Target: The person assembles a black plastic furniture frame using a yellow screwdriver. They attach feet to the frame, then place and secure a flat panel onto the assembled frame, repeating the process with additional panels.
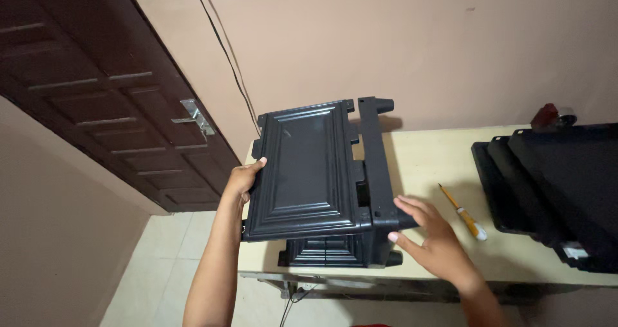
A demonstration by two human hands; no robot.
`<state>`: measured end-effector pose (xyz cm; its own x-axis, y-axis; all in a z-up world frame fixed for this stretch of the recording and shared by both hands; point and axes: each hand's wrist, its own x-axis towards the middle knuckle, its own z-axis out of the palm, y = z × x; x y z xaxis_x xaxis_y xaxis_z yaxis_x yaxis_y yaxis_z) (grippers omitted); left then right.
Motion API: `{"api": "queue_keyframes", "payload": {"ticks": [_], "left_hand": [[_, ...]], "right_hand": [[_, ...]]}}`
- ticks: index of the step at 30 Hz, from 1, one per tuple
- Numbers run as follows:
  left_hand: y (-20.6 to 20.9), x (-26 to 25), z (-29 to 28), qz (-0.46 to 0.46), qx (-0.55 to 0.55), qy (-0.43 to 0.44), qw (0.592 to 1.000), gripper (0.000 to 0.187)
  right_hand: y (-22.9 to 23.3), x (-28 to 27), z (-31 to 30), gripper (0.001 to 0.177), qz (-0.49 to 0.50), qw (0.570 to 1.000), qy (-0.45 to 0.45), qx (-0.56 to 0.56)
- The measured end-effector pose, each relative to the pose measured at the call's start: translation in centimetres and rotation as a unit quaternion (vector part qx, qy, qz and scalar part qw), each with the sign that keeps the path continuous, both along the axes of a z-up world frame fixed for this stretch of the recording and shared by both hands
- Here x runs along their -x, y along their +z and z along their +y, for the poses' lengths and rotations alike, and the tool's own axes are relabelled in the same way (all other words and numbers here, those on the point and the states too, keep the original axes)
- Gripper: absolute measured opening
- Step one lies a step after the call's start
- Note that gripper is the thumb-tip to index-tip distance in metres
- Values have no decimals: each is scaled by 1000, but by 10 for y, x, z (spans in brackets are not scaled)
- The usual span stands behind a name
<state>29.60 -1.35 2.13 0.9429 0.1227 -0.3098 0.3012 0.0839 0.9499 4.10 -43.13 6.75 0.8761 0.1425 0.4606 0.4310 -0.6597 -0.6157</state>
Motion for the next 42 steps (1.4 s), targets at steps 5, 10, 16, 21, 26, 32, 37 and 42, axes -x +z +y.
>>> {"api": "queue_keyframes", "payload": {"ticks": [5, 10, 16, 21, 26, 32, 37, 42], "left_hand": [[4, -7, -6, 6, -2, -10, 1000, 45], [10, -10, -9, -4, -18, -11, 1000, 46], [18, -11, -9, 12, -54, -16, 998, 49], [21, -9, -11, 11, -55, -20, 998, 50], [32, -1, -15, 6, -74, -23, 997, 49], [46, 4, -18, 34, -176, -31, 983, 49], [38, -2, -22, -8, -75, -45, 996, 49], [29, -1, -21, 8, -80, -23, 997, 47]], "right_hand": [[1, -5, -4, 66, 14, 999, 31, -26], [5, -7, -2, 72, 119, 991, 5, -59], [2, -14, 3, 74, 113, 990, 10, -81], [-1, -15, 2, 72, 112, 989, 18, -93], [-2, -17, 2, 77, 160, 982, 15, -97], [-7, -19, 3, 72, 121, 990, 17, -77], [-11, -18, 5, 82, 51, 996, 30, -61], [-9, -16, 14, 85, 0, 999, -10, -41]]}}
